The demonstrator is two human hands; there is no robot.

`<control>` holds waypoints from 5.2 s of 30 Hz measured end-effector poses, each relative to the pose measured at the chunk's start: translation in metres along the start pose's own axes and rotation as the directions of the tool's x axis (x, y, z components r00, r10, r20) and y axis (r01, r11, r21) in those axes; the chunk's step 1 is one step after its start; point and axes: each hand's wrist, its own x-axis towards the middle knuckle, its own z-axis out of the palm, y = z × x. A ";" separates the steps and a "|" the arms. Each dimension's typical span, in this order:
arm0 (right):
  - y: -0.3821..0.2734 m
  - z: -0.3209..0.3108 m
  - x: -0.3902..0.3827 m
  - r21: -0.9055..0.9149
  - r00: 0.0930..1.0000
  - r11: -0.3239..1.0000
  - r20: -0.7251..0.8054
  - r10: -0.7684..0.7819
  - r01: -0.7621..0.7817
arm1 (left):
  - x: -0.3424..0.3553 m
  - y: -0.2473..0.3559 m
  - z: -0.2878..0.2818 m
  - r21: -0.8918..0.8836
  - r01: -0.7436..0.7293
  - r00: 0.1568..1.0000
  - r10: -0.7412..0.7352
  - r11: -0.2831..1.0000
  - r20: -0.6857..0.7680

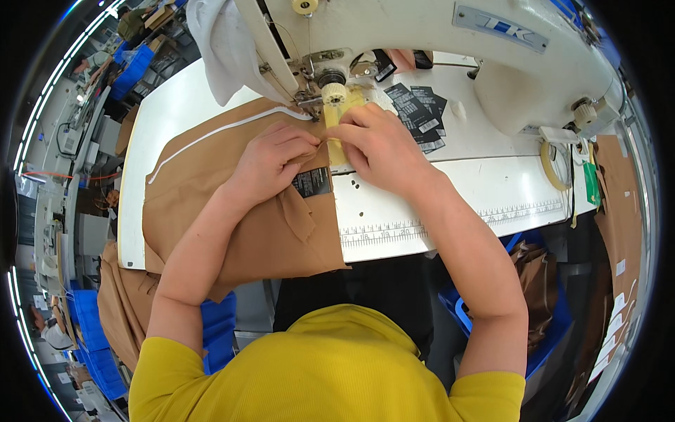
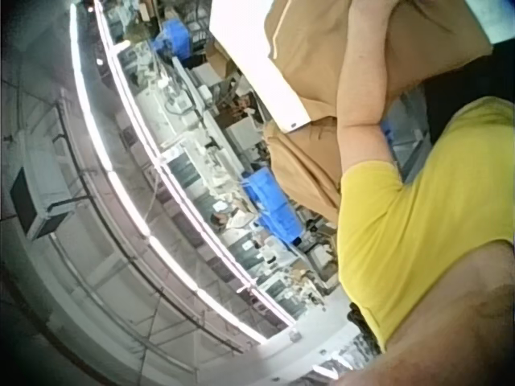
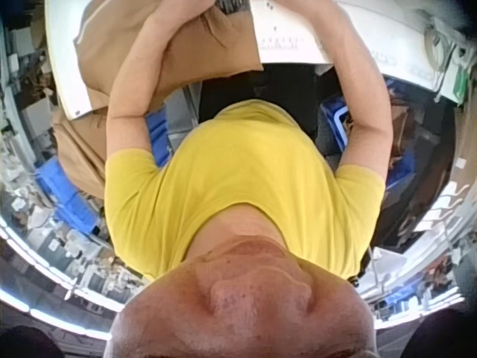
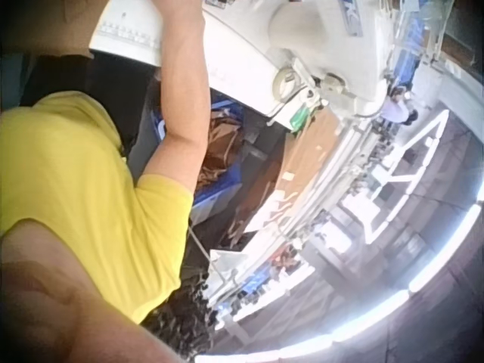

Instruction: The person stitches a fabric piece using a sewing machine and places it into a blue bin. The person then takes another fabric panel, positions a label onto it, and sews along the edges with the sewing machine.

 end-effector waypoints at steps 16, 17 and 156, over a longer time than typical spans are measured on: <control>0.008 0.006 0.000 0.028 0.992 0.996 0.097 0.079 -0.082 | 0.005 -0.002 0.003 -0.287 0.234 0.968 -0.251 0.929 -0.024; 0.008 0.006 0.000 0.025 0.991 0.996 0.102 0.083 -0.086 | 0.005 -0.002 0.003 -0.282 0.242 0.966 -0.257 0.928 -0.019; 0.014 -0.001 0.017 -0.063 0.988 0.998 0.155 -0.009 0.019 | 0.005 -0.015 0.009 0.010 -0.057 0.992 0.057 0.998 -0.115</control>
